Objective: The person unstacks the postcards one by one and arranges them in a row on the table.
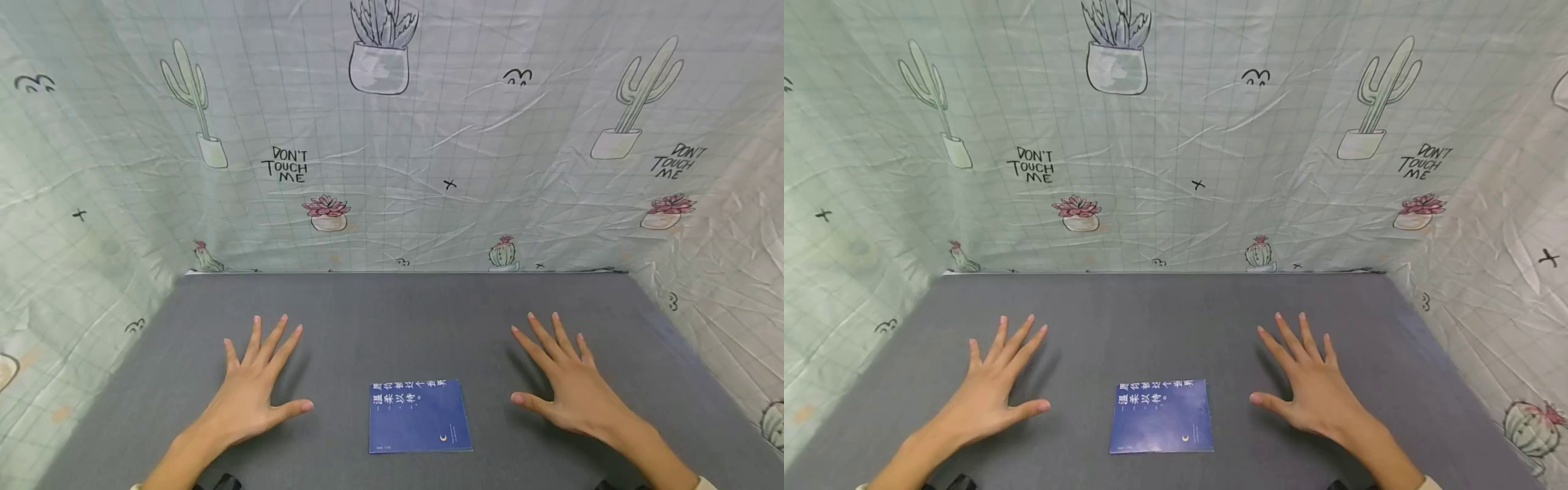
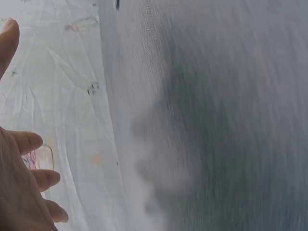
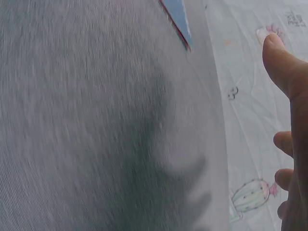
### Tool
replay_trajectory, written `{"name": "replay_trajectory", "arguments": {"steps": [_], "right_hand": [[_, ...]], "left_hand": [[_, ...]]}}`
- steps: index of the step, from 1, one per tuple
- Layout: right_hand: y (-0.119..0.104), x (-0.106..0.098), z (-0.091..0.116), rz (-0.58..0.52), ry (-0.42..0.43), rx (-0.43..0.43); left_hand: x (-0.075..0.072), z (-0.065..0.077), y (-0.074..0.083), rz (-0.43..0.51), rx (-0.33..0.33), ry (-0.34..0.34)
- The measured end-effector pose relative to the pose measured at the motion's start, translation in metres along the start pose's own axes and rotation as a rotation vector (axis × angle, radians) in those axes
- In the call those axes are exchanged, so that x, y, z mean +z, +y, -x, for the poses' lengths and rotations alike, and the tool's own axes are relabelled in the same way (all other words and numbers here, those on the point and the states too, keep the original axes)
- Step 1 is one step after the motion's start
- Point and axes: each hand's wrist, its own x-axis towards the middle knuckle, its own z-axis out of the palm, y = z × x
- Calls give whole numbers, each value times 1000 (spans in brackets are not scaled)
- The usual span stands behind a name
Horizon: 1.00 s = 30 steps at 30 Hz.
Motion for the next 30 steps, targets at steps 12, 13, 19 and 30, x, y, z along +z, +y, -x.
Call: {"name": "replay_trajectory", "arguments": {"steps": [12, 13, 19, 30], "right_hand": [[-28, 18, 0, -137, 31, -74], [-31, 19, 0, -150, 27, -79], [-44, 29, 0, -229, 10, -126], [-62, 46, 1, -311, 7, -175]], "left_hand": [[17, -1, 29, 116, 33, 57], [19, 0, 32, 132, 31, 59], [29, 1, 50, 231, 52, 76], [43, 2, 68, 365, 92, 42]]}}
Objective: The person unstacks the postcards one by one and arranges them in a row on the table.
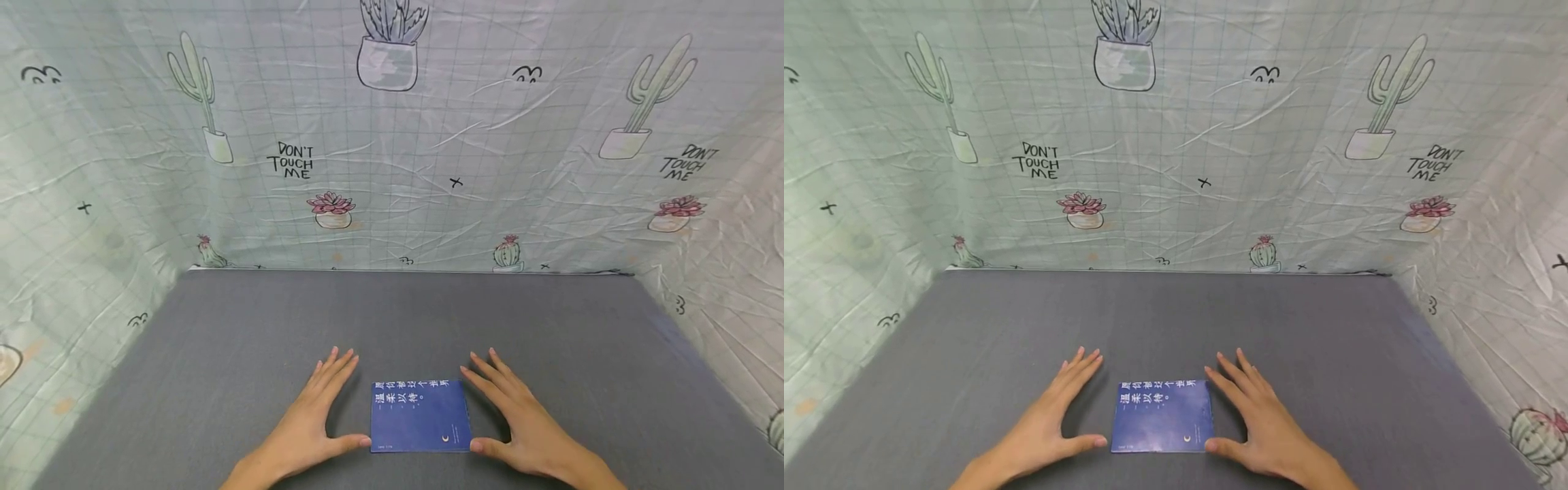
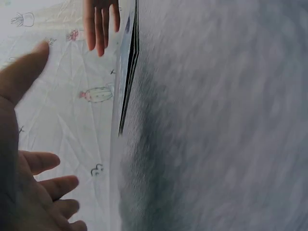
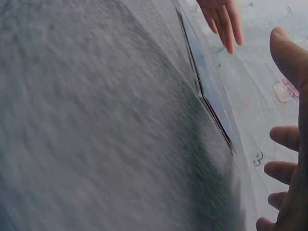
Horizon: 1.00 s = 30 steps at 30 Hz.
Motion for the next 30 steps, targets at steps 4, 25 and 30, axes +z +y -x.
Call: {"name": "replay_trajectory", "arguments": {"steps": [4, 25, 30], "right_hand": [[-3, 6, 0, -10, 7, -26], [-11, 33, 0, -28, 58, -39], [-12, 35, 0, -23, 16, 28]], "left_hand": [[6, 2, 3, 86, -37, -32], [35, 9, 7, 98, -82, -74], [40, 8, 7, 18, -49, -38]]}}
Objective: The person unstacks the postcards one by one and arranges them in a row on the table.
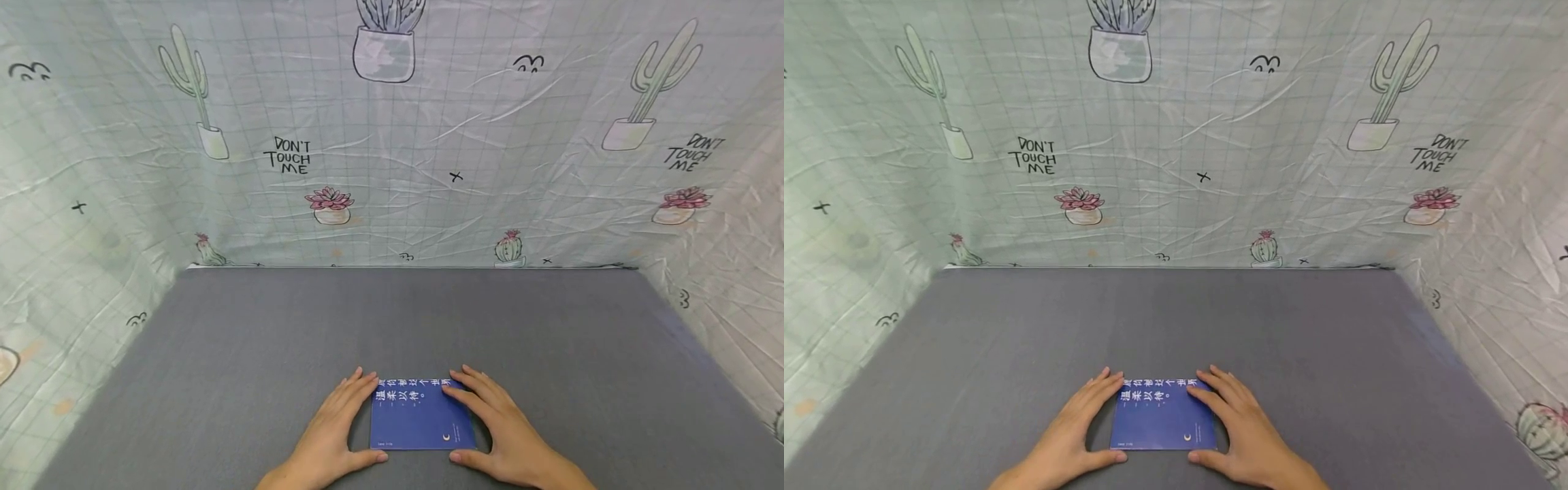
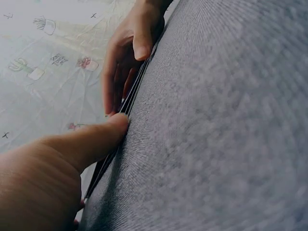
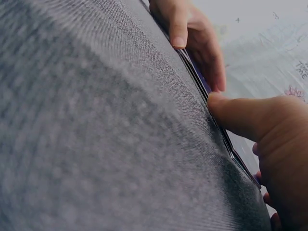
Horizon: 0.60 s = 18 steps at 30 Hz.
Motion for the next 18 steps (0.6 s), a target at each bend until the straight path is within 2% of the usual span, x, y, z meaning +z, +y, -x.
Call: {"name": "replay_trajectory", "arguments": {"steps": [10, 15, 18], "right_hand": [[1, 0, 0, -5, 9, -10], [2, 0, 0, 7, 19, -34], [2, 0, 0, -6, -1, -12]], "left_hand": [[2, 0, -2, -22, 22, 23], [1, 0, 0, -32, -2, -2], [0, 0, 1, -32, -19, -23]]}}
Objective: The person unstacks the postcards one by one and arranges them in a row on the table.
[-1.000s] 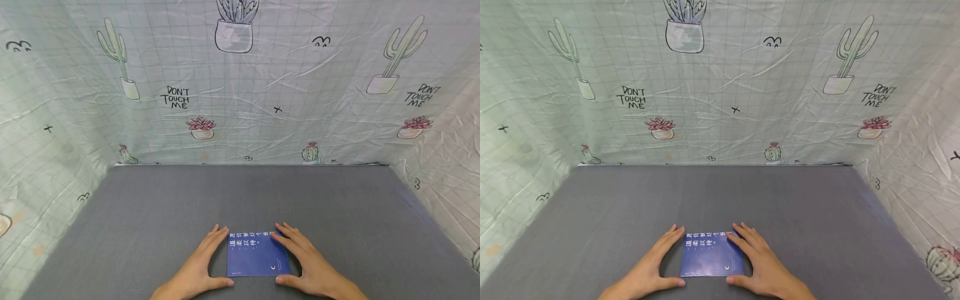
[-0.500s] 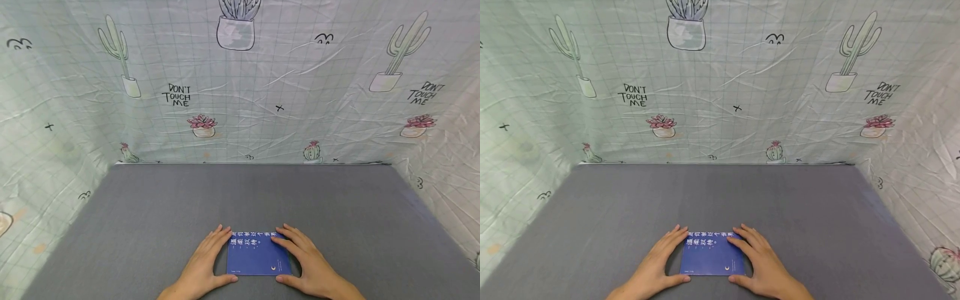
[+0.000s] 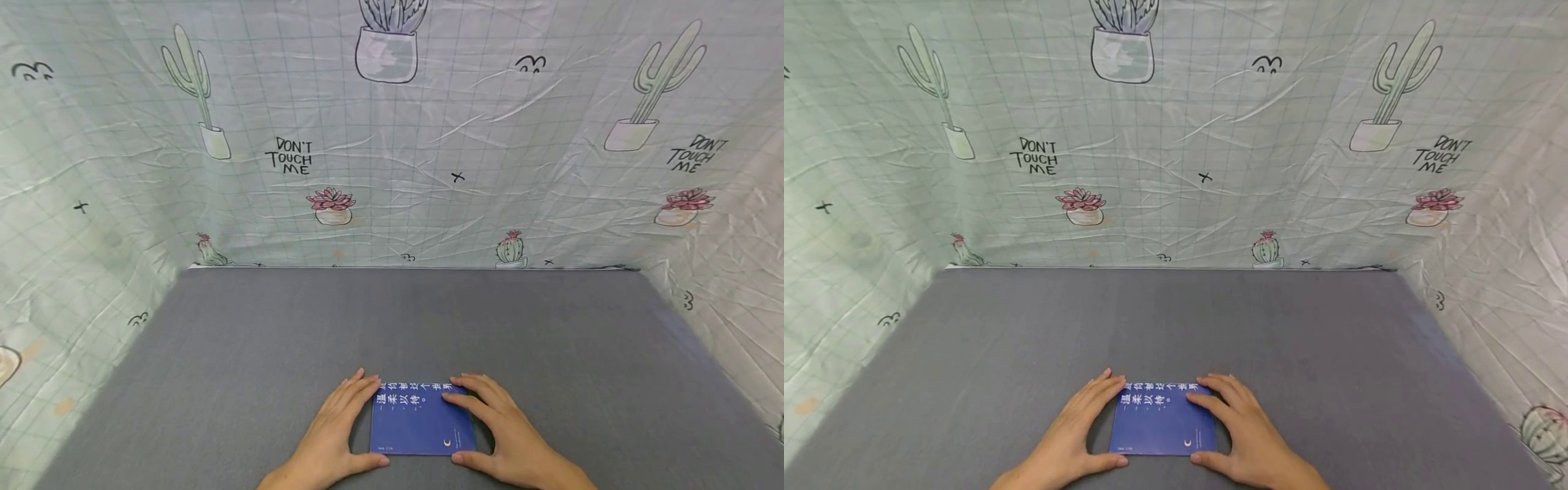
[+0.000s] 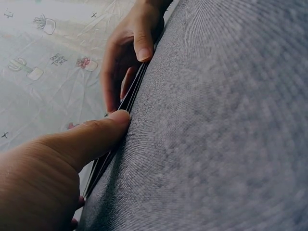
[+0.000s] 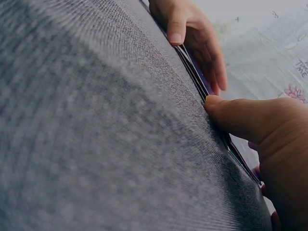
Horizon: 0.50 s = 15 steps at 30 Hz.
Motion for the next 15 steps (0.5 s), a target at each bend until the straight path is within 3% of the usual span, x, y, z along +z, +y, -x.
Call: {"name": "replay_trajectory", "arguments": {"steps": [4, 10, 15], "right_hand": [[-1, -1, 0, -28, -33, 41], [-2, -2, 0, -3, -7, -12], [-3, -4, -1, -5, -3, -35]], "left_hand": [[-1, 0, 1, 9, -1, -6], [0, 0, 0, 53, 13, 27], [-2, 0, 2, 88, -8, 14]]}}
